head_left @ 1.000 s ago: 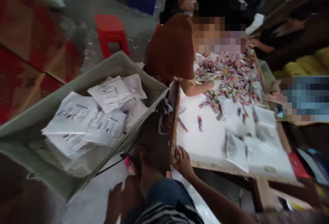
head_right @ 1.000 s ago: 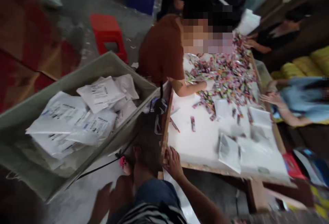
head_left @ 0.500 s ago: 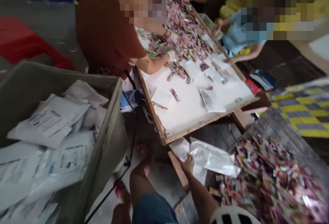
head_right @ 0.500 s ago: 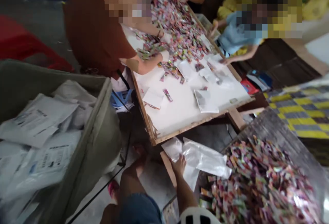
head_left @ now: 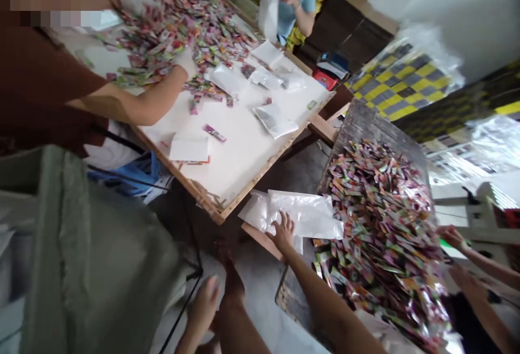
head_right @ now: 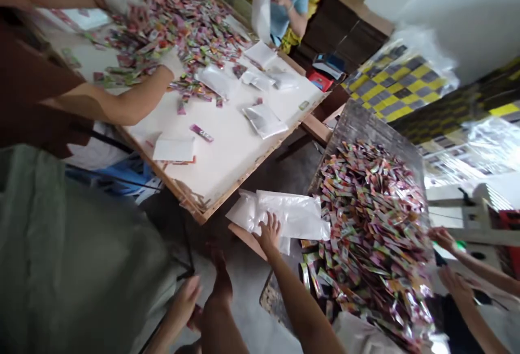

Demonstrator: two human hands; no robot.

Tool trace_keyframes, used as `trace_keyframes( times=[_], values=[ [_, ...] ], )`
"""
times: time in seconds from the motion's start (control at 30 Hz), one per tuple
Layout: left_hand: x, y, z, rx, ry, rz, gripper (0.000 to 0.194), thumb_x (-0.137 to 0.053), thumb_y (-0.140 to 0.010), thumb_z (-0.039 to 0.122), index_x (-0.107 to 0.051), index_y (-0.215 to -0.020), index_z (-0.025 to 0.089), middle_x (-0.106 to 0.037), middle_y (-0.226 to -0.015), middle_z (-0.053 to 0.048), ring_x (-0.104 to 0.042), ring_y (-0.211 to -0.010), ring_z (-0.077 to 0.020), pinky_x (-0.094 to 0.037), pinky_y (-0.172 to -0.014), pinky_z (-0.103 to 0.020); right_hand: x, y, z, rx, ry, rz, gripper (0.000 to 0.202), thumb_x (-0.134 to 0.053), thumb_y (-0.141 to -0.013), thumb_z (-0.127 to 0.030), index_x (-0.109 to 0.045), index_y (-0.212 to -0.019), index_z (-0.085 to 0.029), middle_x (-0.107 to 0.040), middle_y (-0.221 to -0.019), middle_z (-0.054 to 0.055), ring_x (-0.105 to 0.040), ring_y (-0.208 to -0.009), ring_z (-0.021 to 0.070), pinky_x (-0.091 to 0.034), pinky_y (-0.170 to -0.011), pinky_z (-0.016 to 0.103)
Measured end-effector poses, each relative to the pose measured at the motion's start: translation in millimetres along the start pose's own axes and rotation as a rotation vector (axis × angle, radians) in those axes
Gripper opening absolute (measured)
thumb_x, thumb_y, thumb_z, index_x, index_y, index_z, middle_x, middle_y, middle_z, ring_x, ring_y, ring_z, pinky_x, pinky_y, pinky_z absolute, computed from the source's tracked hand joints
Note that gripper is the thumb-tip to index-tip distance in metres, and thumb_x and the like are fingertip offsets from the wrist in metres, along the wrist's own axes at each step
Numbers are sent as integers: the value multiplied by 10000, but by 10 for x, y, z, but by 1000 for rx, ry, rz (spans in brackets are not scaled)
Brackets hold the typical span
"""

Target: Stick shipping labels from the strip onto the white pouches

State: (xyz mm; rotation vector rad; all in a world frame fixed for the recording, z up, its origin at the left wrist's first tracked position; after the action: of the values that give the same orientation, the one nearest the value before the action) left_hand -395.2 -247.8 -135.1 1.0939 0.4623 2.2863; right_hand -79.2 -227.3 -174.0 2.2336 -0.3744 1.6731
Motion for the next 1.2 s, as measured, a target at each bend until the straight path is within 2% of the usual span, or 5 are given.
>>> trace_keyframes(
  times=[0.17, 0.3, 0.57, 0.9, 1.2],
  values=[
    [-384, -1289, 1018, -397, -204, -13, 646, -523, -825, 163, -309, -1429, 245, -248, -1541, -83, -160, -1421, -254, -146, -1150, -492, 138, -358, 242, -7, -20, -20, 446, -636, -753, -355, -528, -1147, -175, -367, -1387, 156, -406, -1263, 295, -371, -964, 426],
    [-704, -1736, 1374, -589, -345, -103, 615, -540, -790, 105, -405, -1375, 241, -343, -1503, -78, -227, -1402, -256, -133, -1148, -515, 286, -617, 596, -116, 79, -116, 697, -670, -713, -304, -399, -1328, -117, -542, -1174, 167, -584, -954, 271, -447, -761, 362],
    [-727, -1355, 1161, -616, -488, -178, 393, -298, -897, 90, -611, -1122, 168, -622, -1192, -106, -526, -1168, -259, -308, -1070, -502, 916, -583, 323, 72, 55, -106, 174, -526, -859, -342, -633, -867, -204, -606, -982, 88, -502, -985, 256, -347, -876, 391],
    [-323, -1010, 854, -369, -488, -42, 402, -279, -873, 87, -643, -1035, 142, -634, -1114, -139, -562, -1091, -274, -401, -966, -465, -160, -155, 38, -19, 101, -196, 846, -533, -773, -630, -229, -1473, -264, -182, -1542, 101, -117, -1408, 356, -130, -1089, 562],
    [-576, -1267, 1192, -428, -343, -271, 630, -530, -748, 165, -429, -1366, 103, -247, -1525, -179, -139, -1420, -311, -77, -1137, -530, -227, -65, 56, 14, 69, -219, 999, -519, -732, -673, -123, -1494, -163, -32, -1556, 154, 27, -1422, 361, -64, -1097, 591]
  ],
)
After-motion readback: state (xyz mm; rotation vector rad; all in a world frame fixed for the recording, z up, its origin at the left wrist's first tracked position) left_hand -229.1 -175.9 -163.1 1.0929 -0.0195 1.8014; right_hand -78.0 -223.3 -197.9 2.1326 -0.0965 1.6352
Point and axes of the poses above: each hand's wrist, its own y-axis away from the middle knuckle, its own x-axis out of the back of the hand, z = x × y, the point moved 4 cm from there along -y, towards the middle knuckle
